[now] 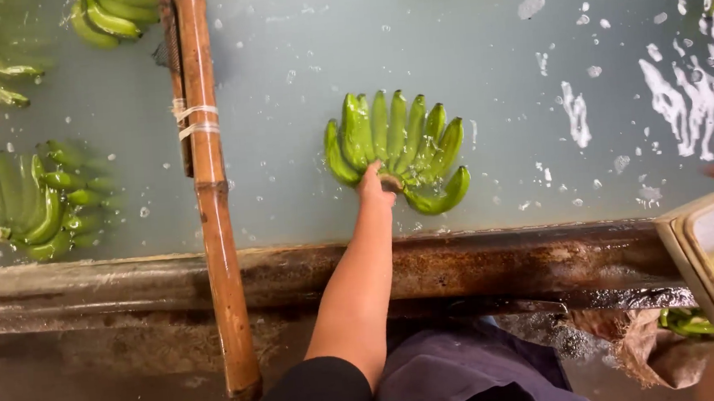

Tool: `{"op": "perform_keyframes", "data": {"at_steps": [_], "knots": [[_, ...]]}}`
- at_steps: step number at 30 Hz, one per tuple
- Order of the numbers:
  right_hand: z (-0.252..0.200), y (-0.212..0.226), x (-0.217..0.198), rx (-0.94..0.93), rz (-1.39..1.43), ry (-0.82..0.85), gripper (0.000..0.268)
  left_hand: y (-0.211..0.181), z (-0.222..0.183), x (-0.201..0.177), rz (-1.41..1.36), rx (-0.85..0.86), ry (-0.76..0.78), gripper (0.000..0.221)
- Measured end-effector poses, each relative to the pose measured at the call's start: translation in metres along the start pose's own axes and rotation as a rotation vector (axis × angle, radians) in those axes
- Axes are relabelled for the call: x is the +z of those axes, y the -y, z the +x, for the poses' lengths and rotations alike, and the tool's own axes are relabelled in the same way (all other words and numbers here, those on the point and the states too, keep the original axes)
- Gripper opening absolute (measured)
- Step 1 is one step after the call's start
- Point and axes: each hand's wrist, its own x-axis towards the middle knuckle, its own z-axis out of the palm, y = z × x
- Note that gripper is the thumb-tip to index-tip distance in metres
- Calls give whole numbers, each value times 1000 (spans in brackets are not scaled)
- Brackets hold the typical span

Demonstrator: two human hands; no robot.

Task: Cleaning and trimming bunches of green bananas in a water tank using a knife and sponge.

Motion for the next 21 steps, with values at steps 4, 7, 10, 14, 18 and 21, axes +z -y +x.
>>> {"op": "perform_keyframes", "data": {"at_steps": [4, 7, 10, 14, 18, 21], "knots": [[-38, 284, 119, 3, 283, 207, 19, -47, -147, 42, -33, 423, 202, 55], [-22, 303, 179, -21, 284, 430, 32, -59, -178, 51, 37, 516, 157, 63], [-1, 321, 231, 71, 337, 581, 40, -51, -158, 34, 42, 718, 336, 72], [21, 363, 267, 176, 206, 572, 37, -76, -228, 50, 445, 788, 124, 82], [32, 384, 283, 226, 83, 747, 50, -71, -213, 42, 605, 1127, 191, 93], [34, 390, 291, 255, 53, 815, 56, -75, -214, 37, 673, 1134, 258, 91]]}}
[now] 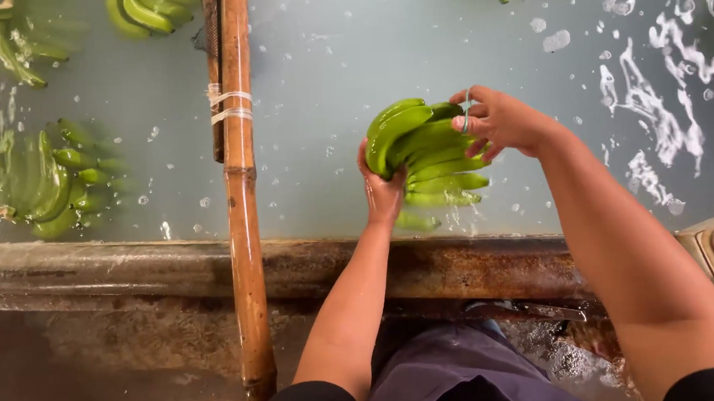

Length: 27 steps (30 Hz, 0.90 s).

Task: Cleaning and trimming bunches of green bananas in a water tank using a knife and sponge.

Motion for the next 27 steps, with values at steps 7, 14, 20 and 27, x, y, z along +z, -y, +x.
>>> {"op": "perform_keyframes", "data": {"at_steps": [7, 14, 20, 27], "knots": [[3, -11, 33, -119, -345, -7, 69, 8, 4, -9, -255, -281, -8, 67], [21, -16, 27, 35, 55, 54, 62, 4, 9, -27, -315, -354, 130, 59], [18, 9, 30, -24, -394, 150, 69, 6, 13, -26, -286, -324, 149, 56], [50, 14, 52, -217, -997, 91, 84, 5, 22, -27, 172, 338, 221, 53]]}}
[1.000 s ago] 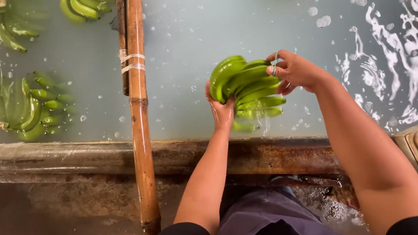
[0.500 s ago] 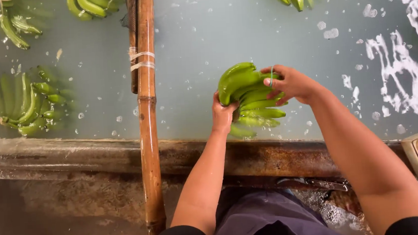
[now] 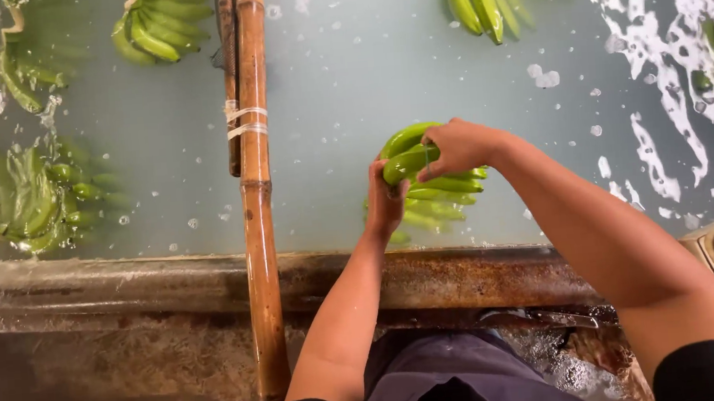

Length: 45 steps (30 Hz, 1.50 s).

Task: Cleaning and trimming bunches of green bananas in a water tank using a knife and sponge.

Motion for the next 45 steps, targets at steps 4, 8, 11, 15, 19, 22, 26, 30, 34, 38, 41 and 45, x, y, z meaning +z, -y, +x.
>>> {"op": "perform_keyframes", "data": {"at_steps": [4, 8, 11, 15, 19, 22, 26, 30, 34, 38, 41, 45], "knots": [[14, 8, 12, 2, 102, -89, 84, -7, 6, -19, 42, 64, 9, 57], [22, 41, 23, 184, 117, -99, 77, 27, 2, -35, 26, -101, -21, 58], [19, 26, 35, 207, 164, -128, 80, 73, 1, -57, -133, -214, -20, 51], [-30, -43, 56, 123, 698, -313, 70, 62, 27, -116, -388, -737, -307, 66], [-110, -159, 121, 457, 500, -270, 62, 229, -10, -167, -282, -1013, -657, 58], [-182, -215, 181, 644, 155, -106, 65, 294, -14, -183, 65, -1096, -774, 55], [-217, -193, 197, 788, -36, 51, 56, 133, 58, -86, 697, -746, -754, 57], [-229, -172, 200, 757, 15, -522, 35, 41, 135, 56, 688, 30, -165, 62], [-226, -168, 188, 675, 30, -644, 27, -14, 208, 173, 862, 91, 484, 71], [-224, -165, 183, 718, 34, -604, 24, 59, 242, 245, 1284, 455, 674, 70], [-225, -169, 179, 666, 6, -623, 23, 81, 261, 258, 1420, 476, 860, 62], [-226, -166, 178, 643, 63, -575, 21, 94, 254, 245, 1457, 495, 875, 52]]}}
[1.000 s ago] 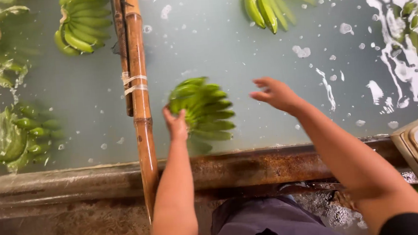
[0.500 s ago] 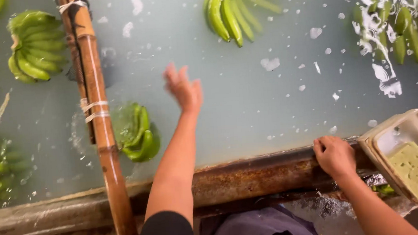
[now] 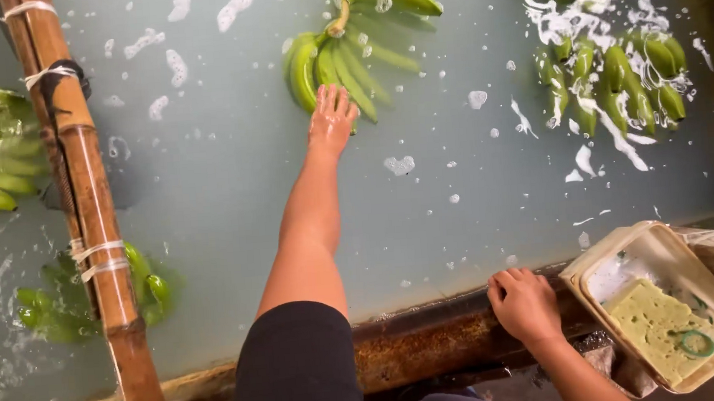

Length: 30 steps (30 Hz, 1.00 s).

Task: Cleaning and trimming bunches of green bananas in a water tank using a knife and sponge.

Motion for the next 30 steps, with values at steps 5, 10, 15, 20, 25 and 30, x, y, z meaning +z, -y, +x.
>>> {"op": "perform_keyframes", "data": {"at_steps": [5, 10, 15, 20, 25, 30], "knots": [[1, 0, 1, -14, 0, 7, 21, -58, -2, -22, 86, 112, -246, 33], [0, 0, 4, 9, -55, 29, 22, -112, -21, -89, -322, 187, -234, 49], [0, -1, 5, 10, -36, -4, 22, -105, -22, -63, -521, 260, -319, 60], [-1, 1, 2, 40, -26, -4, 23, -47, -51, -40, -395, 142, -400, 92], [-1, 4, 0, 18, 13, -51, 19, -73, -86, -14, -734, 96, -70, 67], [-1, 5, -3, 18, -11, -46, 19, -113, -113, -58, -866, -213, -131, 56]]}}
